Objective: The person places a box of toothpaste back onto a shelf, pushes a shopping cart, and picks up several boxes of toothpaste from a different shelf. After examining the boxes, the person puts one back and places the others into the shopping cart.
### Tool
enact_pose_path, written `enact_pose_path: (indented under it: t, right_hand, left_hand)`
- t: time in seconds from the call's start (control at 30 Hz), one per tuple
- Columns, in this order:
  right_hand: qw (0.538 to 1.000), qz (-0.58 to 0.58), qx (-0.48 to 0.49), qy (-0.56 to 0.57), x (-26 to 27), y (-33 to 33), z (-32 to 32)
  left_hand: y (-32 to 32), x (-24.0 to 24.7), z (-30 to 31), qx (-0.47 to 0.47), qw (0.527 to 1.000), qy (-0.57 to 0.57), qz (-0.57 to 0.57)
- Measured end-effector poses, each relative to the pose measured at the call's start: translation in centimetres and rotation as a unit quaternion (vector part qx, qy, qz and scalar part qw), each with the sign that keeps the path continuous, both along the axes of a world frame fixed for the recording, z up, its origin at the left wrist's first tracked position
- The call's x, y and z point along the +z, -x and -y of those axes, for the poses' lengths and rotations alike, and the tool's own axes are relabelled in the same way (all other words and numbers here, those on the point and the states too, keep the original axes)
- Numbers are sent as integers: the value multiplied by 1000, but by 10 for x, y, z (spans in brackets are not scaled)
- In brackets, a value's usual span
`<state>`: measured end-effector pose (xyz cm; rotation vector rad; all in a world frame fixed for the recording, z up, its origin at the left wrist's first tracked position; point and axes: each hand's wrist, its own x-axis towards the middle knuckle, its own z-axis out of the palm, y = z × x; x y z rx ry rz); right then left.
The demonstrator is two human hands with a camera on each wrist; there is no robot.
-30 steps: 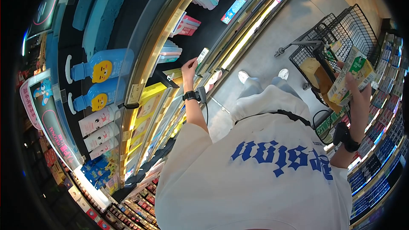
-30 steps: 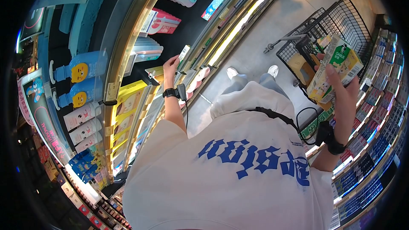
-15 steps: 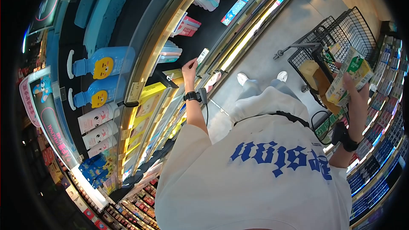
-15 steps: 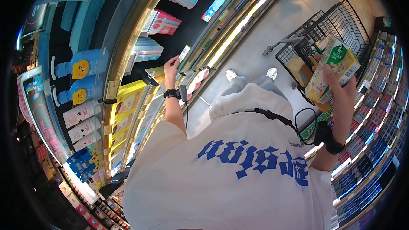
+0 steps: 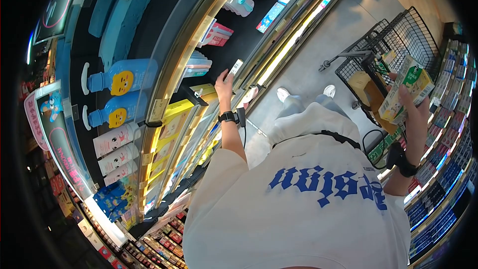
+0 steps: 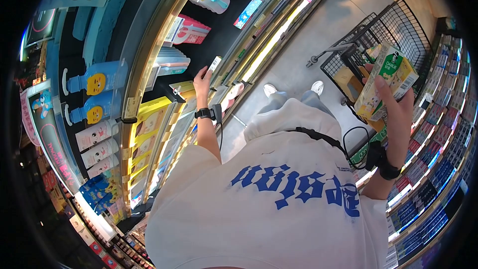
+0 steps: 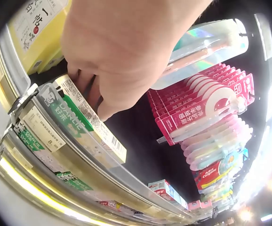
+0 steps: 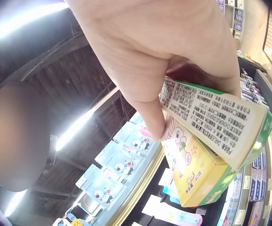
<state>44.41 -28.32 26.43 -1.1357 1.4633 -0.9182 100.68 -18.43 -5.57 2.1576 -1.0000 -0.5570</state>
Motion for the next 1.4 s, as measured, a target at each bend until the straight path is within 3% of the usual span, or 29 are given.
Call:
enact_pose_path:
  t: [0.1, 0.47, 0.6, 0.67, 0.77, 0.87, 0.9, 0.93, 1.0, 1.07, 1.13, 1.3, 1.4]
  right_hand:
    - [1000, -1, 0, 4, -1, 3, 1]
    - [1000, 5, 0, 10, 1, 4, 1]
    - [1000, 15, 11, 14, -1, -5, 6]
    - [997, 1, 53, -49, -9, -10, 12]
    - [994, -2, 111, -22, -14, -36, 20]
    - [986, 2, 158, -51, -11, -60, 28]
    - [980, -9, 194, -29, -13, -67, 27]
    - [973, -19, 229, -6, -15, -75, 28]
    - [959, -32, 281, 1, -12, -85, 27]
    - [929, -70, 363, 11, -8, -90, 26]
    - [927, -73, 367, 32, -18, -91, 23]
    - [951, -8, 307, -31, -21, -86, 22]
    - [953, -22, 304, 0, -26, -79, 24]
  left_hand:
    - [6, 12, 1, -23, 998, -50, 31]
    - [6, 14, -6, -42, 996, -46, 66]
    - [59, 73, 9, -76, 989, -62, 108]
    - [96, 101, 25, -114, 992, -13, 56]
    - [152, 147, 55, -194, 959, 20, -206]
    - [204, 223, 76, -267, 833, 62, -480]
    - [214, 239, 80, -300, 777, 88, -546]
    - [222, 246, 85, -322, 758, 91, -559]
    - [238, 273, 88, -300, 808, 63, -503]
    - [233, 268, 92, -328, 807, 41, -490]
    - [232, 265, 89, -360, 800, 16, -480]
    - [215, 256, 71, -259, 836, 98, -473]
    - [200, 254, 60, -198, 855, 155, -453]
